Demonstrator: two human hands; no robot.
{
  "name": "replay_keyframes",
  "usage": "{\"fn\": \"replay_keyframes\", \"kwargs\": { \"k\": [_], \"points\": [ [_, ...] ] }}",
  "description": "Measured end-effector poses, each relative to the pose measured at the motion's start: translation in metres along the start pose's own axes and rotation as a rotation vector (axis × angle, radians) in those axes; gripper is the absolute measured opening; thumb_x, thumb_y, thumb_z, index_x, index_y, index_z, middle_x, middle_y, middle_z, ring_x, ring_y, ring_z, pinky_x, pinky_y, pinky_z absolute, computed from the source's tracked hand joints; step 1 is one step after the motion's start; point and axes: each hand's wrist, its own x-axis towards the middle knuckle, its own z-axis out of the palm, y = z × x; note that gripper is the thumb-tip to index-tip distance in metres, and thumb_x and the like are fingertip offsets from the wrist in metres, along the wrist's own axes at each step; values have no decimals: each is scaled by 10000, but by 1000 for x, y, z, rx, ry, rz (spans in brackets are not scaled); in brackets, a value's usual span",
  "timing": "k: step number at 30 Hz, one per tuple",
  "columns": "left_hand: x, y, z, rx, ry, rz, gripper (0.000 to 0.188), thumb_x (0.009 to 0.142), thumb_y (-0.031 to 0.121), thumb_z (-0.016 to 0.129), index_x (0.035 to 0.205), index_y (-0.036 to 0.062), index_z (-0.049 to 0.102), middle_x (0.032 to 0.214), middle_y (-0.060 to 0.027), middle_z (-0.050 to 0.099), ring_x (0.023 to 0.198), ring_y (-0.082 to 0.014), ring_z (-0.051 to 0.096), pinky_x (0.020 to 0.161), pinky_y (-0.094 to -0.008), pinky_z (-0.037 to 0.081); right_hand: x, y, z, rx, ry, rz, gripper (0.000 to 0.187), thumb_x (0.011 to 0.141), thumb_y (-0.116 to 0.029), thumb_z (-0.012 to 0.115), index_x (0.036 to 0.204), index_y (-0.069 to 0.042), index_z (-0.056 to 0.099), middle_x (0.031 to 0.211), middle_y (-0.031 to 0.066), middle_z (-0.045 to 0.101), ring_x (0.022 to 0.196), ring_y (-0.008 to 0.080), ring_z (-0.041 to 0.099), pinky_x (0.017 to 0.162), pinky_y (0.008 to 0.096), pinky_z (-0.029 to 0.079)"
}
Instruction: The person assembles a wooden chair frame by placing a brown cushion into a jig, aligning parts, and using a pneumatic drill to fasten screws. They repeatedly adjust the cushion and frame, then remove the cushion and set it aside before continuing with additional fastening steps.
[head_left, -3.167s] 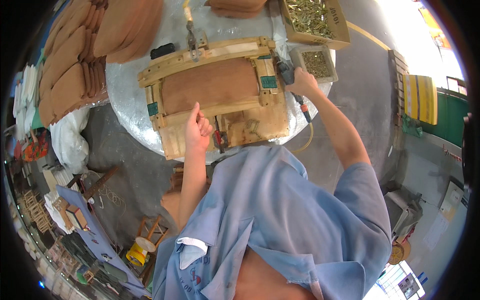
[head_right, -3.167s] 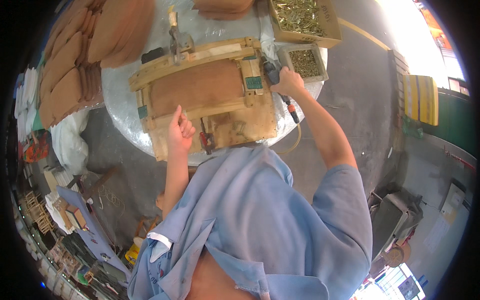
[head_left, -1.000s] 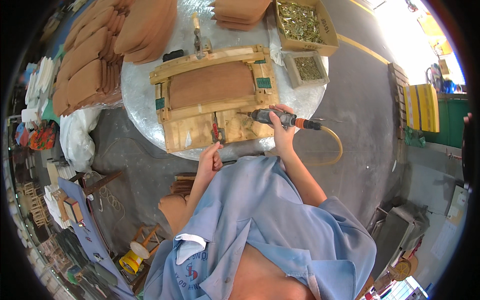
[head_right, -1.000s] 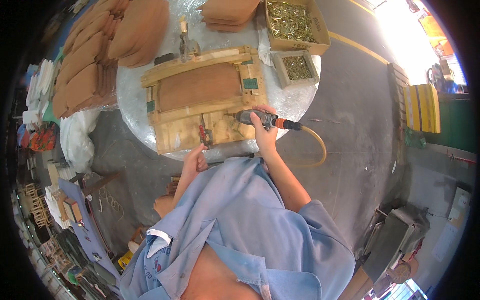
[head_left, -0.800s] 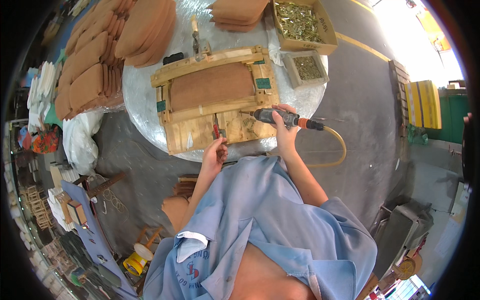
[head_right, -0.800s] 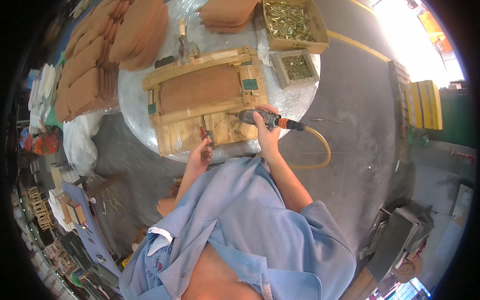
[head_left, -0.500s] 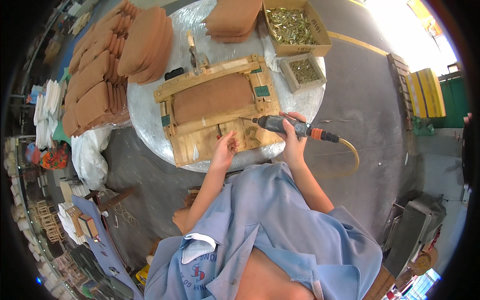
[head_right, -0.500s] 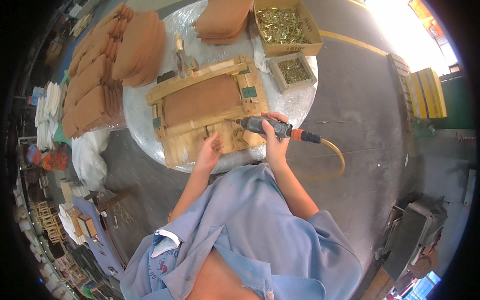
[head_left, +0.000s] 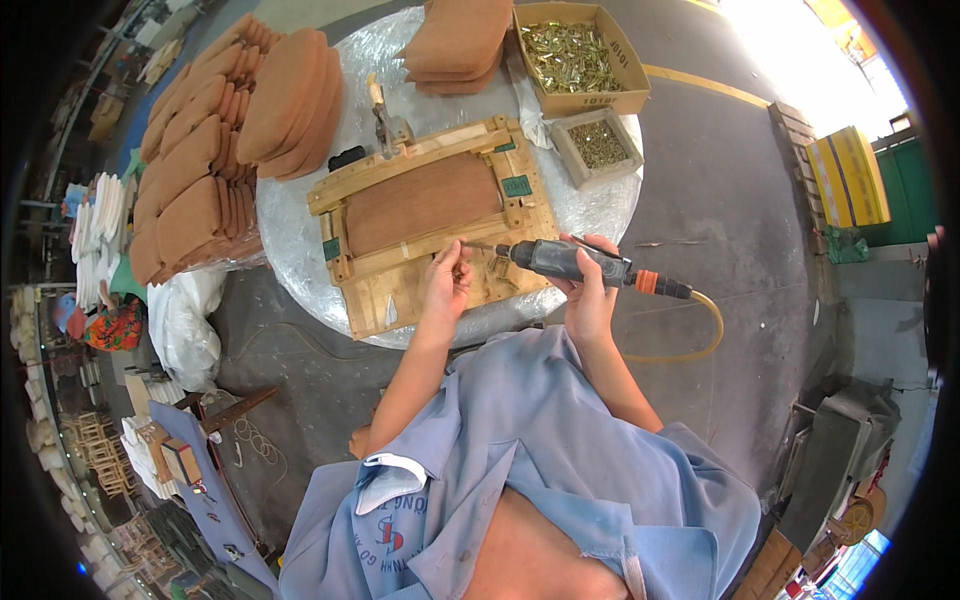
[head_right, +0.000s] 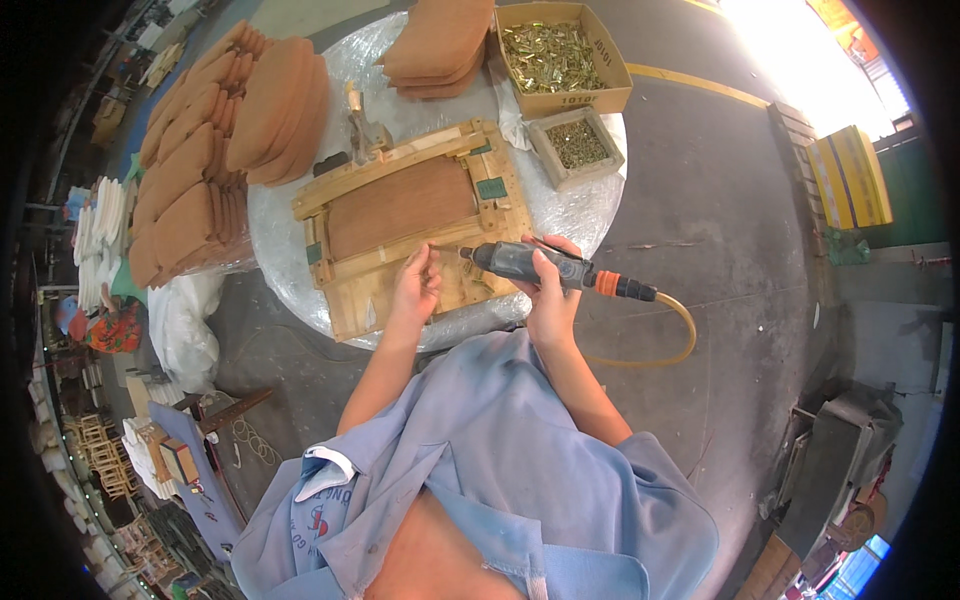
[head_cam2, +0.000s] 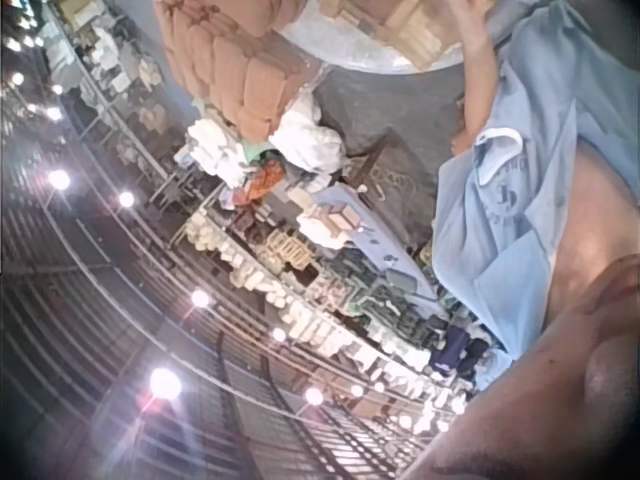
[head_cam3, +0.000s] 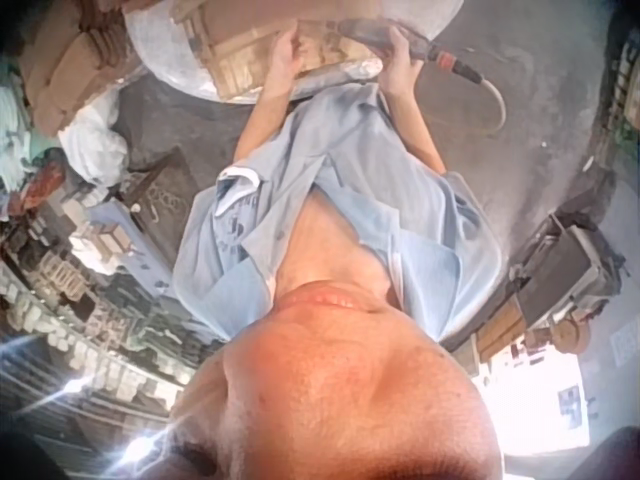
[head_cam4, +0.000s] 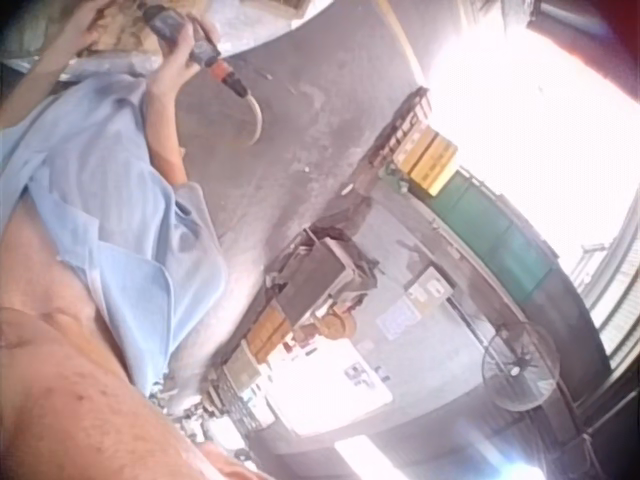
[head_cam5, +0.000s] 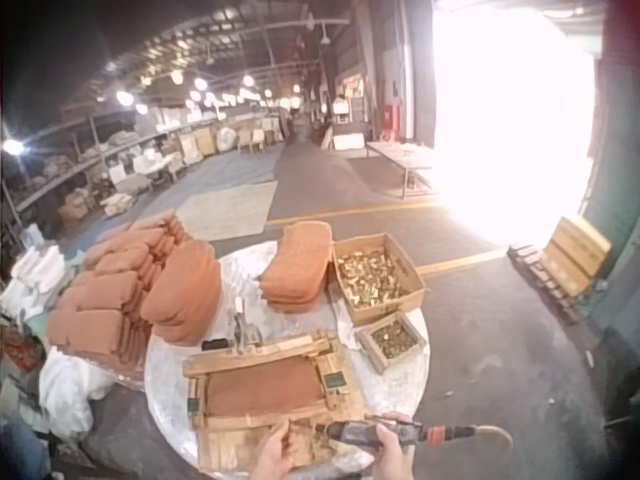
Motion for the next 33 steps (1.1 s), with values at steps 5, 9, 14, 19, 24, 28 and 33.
{"fn": "replay_keyframes", "kwargs": {
  "k": [5, 9, 14, 19, 24, 28, 33],
  "points": [
    [-10, 18, -1, 149, -84, 10, 224, 1101, 250, 705, 1203, 54, 742, 959, -2, 708, 649, -57, 561, 515, -207, 390, 3, -7, -8, -29, 0, 15, 359, 1068, -195, 608, 1406, -123, 509, 1376, 234, 672, 1198, 340, 741, 952, 504, 681],
    [-23, 41, -7, 401, -239, -33, 200, 1104, 235, 700, 1158, 51, 754, 914, -10, 741, 598, -53, 577, 489, -216, 383, 8, -27, -12, -47, -30, 62, 382, 1063, -192, 608, 1423, -107, 511, 1334, 226, 698, 1131, 328, 769, 908, 471, 694],
    [-31, 50, -7, 498, -368, -105, 201, 1115, 232, 681, 1148, 49, 757, 891, -27, 776, 554, -46, 592, 468, -211, 393, 16, -47, -15, -113, -30, 69, 486, 1025, -188, 715, 1450, -63, 516, 1301, 202, 717, 1108, 278, 773, 860, 421, 693],
    [-36, 52, 26, 402, -412, -37, 216, 1118, 229, 675, 1153, 32, 756, 884, -28, 772, 544, -41, 576, 451, -201, 387, 23, -34, -16, -158, 128, -131, 574, 1016, -217, 743, 1509, -72, 486, 1320, 152, 679, 1153, 263, 729, 993, 474, 645],
    [-28, 60, 70, 340, -495, 92, 228, 1117, 234, 680, 1154, 24, 760, 885, -27, 763, 505, -37, 521, 429, -201, 347, 36, -44, 5, 82, 168, -288, 559, 1023, -205, 711, 1521, -117, 474, 1299, 136, 644, 1159, 343, 716, 1046, 508, 602],
    [9, 67, 88, 297, -466, 102, 248, 1120, 260, 675, 1200, 37, 746, 831, -3, 717, 465, -30, 456, 425, -208, 318, 64, -59, 7, 150, 75, -241, 492, 1008, -120, 686, 1459, -111, 490, 1288, 150, 646, 1158, 385, 731, 1059, 520, 601],
    [111, 51, 66, 355, 113, 120, 366, 1096, 391, 707, 1257, 62, 719, 759, 33, 633, 487, -21, 421, 460, -217, 335, 124, -51, 28, 94, 58, -363, 528, 950, 18, 723, 1414, -89, 493, 1244, 181, 677, 1135, 386, 743, 1053, 521, 607]
  ]
}}
